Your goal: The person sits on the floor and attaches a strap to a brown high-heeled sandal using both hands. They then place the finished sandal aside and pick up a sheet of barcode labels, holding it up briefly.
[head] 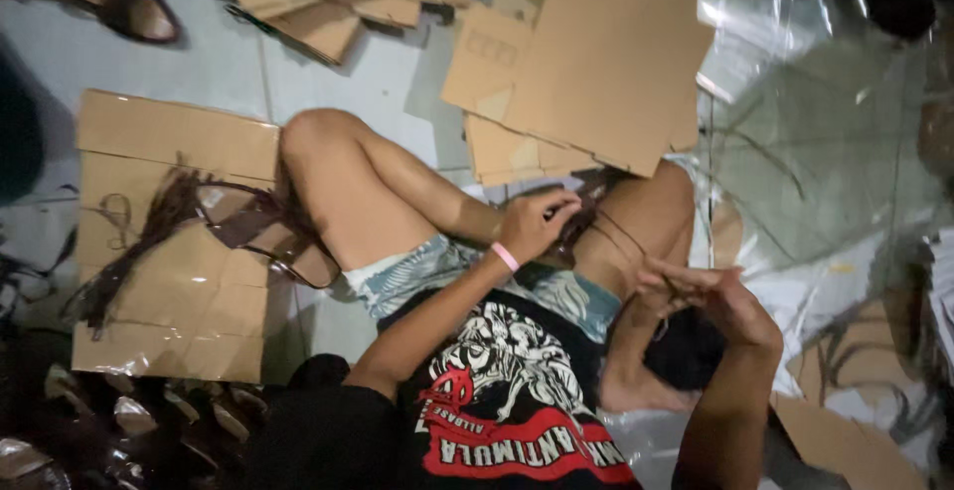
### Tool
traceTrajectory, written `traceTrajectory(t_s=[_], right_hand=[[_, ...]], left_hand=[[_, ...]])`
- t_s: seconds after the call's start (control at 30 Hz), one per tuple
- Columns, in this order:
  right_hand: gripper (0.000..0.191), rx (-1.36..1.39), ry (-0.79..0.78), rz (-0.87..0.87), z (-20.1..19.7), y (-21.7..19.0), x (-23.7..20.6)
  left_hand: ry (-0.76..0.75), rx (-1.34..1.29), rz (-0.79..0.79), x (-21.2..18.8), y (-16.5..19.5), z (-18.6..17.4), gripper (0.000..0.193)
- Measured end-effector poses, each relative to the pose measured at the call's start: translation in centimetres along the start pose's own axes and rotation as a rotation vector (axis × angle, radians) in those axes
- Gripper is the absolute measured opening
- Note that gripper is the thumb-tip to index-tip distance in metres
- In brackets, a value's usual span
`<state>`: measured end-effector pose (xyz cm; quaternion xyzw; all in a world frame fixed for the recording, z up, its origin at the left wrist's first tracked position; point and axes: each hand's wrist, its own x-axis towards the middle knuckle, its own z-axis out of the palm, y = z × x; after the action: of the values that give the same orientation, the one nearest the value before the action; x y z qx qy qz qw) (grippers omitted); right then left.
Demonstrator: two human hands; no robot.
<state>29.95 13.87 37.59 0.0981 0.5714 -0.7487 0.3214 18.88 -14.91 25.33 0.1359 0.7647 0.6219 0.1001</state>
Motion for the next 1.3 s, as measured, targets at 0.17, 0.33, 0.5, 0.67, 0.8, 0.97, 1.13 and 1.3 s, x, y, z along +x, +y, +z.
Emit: traceTrajectory(t_s=[0.17,0.33,0.5,0.67,0.8,0.97,1.13,1.3], right_hand=[[0.049,-0.356,0.256,0.171,-0.1,3.7,-2.9],[0.040,-0.451,0.217,0.215,1.7,4.7,-3.6],[0.016,-0.982,0.421,0.039,5.5,3.2,-1.6],[0.024,-1.142,0.676,-0.640,10.8,4.7,5.6],[0.031,-1.277,0.595,-0.840,12.7,5.3,8.4],[0.025,-1.411,0.576,-0.944,12.8,5.3,10.1],[0.027,-1.525,0.602,-0.856,12.3,6.5,10.3],[0.028,-1.583,0.704,-0.785,11.0,8.1,10.8]], left_hand=[[-0.038,-0.127,-0.088,0.0,-0.2,-0.1,0.022],[-0.076,-0.021,-0.023,0.4,-1.0,-0.4,0.022],[-0.165,-0.031,-0.025,0.9,-1.9,-0.1,0.023],[-0.187,0.039,0.019,1.0,-2.4,-0.3,0.024],[-0.223,0.022,0.025,1.2,-2.2,-0.9,0.023],[-0.296,0.001,-0.166,1.4,-1.7,-1.2,0.023],[-0.335,-0.047,-0.202,1.5,-1.7,-1.1,0.021],[-0.336,-0.001,-0.121,1.6,-2.0,-0.7,0.020]])
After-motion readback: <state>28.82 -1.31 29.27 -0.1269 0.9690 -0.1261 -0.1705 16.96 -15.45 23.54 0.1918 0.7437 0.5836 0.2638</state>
